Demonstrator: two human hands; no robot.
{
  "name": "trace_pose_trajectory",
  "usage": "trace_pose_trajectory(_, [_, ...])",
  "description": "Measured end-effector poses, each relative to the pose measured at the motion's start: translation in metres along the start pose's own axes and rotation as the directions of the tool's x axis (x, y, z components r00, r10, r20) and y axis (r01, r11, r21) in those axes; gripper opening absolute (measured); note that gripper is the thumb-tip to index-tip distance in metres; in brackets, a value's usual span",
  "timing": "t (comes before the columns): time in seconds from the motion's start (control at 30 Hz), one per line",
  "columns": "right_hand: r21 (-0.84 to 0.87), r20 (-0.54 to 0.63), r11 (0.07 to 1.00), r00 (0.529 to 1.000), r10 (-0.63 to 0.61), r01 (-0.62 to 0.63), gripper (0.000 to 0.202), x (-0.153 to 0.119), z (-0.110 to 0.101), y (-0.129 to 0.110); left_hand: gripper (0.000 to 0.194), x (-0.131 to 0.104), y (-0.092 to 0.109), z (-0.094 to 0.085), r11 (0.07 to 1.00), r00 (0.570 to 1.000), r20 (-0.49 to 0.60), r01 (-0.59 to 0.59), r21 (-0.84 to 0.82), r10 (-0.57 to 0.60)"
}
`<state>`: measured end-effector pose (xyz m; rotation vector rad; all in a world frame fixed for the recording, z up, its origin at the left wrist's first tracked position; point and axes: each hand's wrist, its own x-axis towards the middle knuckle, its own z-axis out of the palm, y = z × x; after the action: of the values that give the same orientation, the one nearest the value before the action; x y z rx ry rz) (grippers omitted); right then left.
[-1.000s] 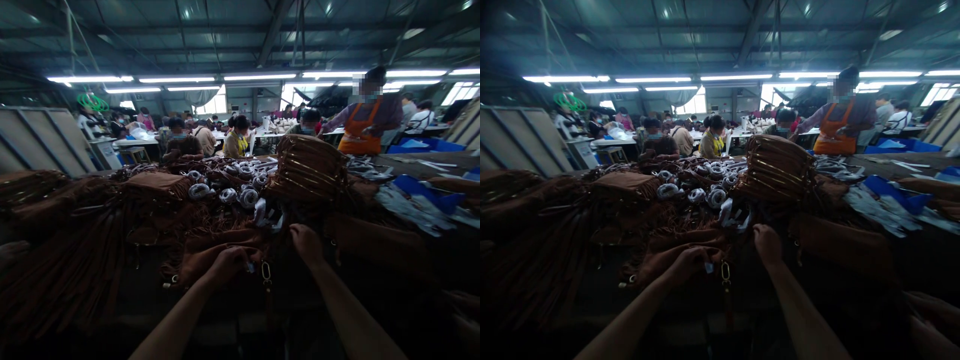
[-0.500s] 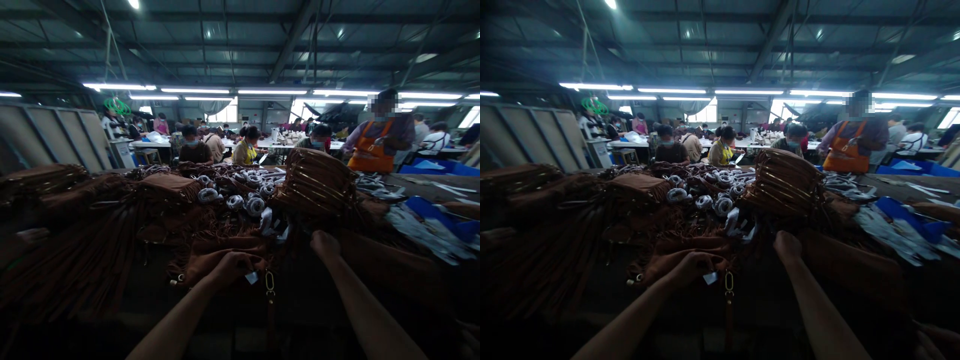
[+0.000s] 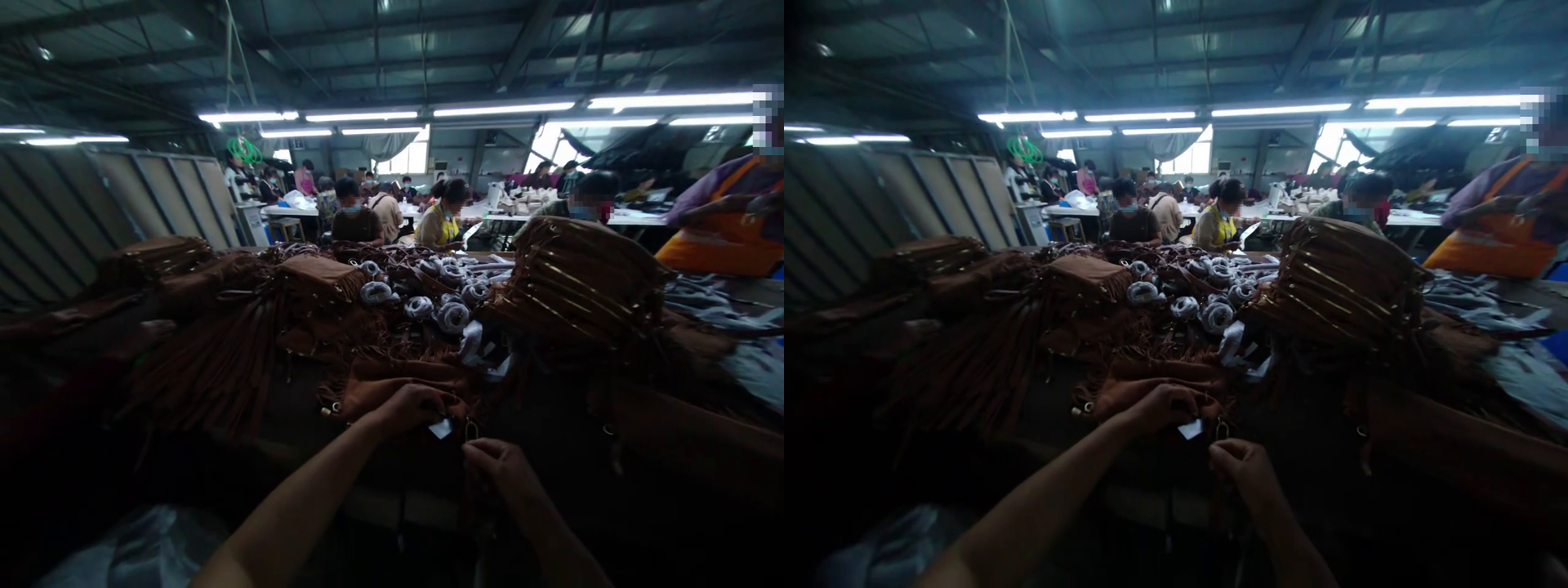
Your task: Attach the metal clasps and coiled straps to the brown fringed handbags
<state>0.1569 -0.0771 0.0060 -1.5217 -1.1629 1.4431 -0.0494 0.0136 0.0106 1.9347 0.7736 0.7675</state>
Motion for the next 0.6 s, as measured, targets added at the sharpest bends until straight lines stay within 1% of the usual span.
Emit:
trace_pose_trajectory(0.07, [0.029, 0.03, 0.998, 0.998, 0.047, -0.048, 0.041, -0.003, 0.015, 0.002, 0.025, 0.0, -0.002, 0.0, 0.999, 0.999, -0.038, -0.002, -0.053, 0.0])
trace_pose_trajectory(0.17, [0.063, 0.065, 0.994, 0.994, 0.083, -0.087, 0.04, -0.004, 0.023, 0.008, 0.034, 0.001, -0.005, 0.001, 0.993, 0.998, -0.053, 0.016, -0.115, -0.022])
trace_pose_trajectory(0.33, [0.133, 0.078, 0.976, 0.984, 0.161, -0.17, 0.042, -0.004, 0.026, 0.025, 0.032, 0.001, -0.006, 0.0, 0.989, 1.0, -0.014, 0.014, -0.144, -0.016])
trace_pose_trajectory(0.47, [0.192, 0.106, 0.955, 0.972, 0.211, -0.228, 0.039, -0.009, 0.029, 0.03, 0.031, -0.001, -0.004, -0.002, 0.985, 1.0, -0.004, -0.006, -0.173, 0.005])
trace_pose_trajectory(0.53, [0.222, 0.122, 0.943, 0.967, 0.225, -0.247, 0.038, -0.011, 0.03, 0.031, 0.029, -0.001, -0.003, -0.002, 0.987, 1.0, -0.012, -0.001, -0.163, -0.001])
trace_pose_trajectory(0.6, [0.231, 0.115, 0.938, 0.965, 0.236, -0.257, 0.037, -0.012, 0.031, 0.033, 0.027, -0.001, -0.003, 0.0, 0.991, 0.999, -0.048, 0.015, -0.135, -0.022])
